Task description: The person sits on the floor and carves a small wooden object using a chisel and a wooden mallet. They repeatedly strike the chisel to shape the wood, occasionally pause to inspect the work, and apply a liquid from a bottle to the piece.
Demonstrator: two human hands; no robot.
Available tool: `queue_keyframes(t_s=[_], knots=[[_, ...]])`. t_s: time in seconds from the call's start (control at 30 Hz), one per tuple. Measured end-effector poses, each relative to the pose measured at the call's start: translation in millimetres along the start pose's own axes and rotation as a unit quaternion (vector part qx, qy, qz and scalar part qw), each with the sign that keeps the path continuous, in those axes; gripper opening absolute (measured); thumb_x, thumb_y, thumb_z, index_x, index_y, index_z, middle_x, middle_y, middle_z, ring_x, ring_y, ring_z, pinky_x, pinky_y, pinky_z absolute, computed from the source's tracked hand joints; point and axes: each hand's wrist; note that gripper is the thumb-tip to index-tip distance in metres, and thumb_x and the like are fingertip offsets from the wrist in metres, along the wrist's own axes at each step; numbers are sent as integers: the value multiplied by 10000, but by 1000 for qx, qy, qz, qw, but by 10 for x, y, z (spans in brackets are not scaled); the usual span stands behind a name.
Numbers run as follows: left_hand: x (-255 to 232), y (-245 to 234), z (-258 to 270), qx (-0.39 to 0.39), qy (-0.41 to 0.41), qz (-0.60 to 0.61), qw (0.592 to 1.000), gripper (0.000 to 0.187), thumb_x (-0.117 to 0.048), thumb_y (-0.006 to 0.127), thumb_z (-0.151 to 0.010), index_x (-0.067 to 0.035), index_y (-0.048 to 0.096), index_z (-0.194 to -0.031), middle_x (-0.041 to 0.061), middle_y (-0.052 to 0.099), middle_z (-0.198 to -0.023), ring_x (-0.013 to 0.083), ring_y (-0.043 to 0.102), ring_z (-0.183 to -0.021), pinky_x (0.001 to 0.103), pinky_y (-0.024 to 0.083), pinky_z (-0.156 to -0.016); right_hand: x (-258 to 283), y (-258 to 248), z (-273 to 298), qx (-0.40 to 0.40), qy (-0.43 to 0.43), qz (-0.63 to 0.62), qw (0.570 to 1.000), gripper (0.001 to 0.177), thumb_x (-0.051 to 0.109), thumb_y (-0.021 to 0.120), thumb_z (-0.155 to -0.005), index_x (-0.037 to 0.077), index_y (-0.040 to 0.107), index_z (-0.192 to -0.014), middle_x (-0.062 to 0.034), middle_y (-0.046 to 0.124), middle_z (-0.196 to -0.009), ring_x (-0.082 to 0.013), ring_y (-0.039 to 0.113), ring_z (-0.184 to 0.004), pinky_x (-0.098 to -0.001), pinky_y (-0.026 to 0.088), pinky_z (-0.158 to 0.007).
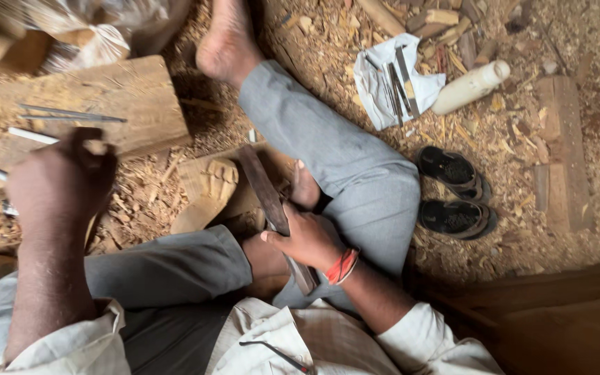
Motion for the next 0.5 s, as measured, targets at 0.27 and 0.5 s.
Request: queue_keyframes(t_s=[0.27,0.5], knots=[[729,581,-304,-296,-29,6,955,188,-198,661,-943,-169,800,-1066,7,731,-732,143,678,-626,301,564,-603,156,-357,1,-94,59,-25,993,531,492,632,-922,90,692,-1265,-172,734,-736,-323,728,-659,-433,552,-594],[546,656,-408,-243,-69,0,968,160,-288,708,-1051,-160,797,-1087,53,736,-717,167,673,-579,319,557,-527,-776,-1412,-617,-298,10,-4,955,302,267,664,-972,69,728,-1191,-114,791,-995,-302,748,-899,-394,565,-754]])
Point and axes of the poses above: each hand's wrist, its own z-axis away from the middle knuckle, its own y-axis out of the palm, x = y × z
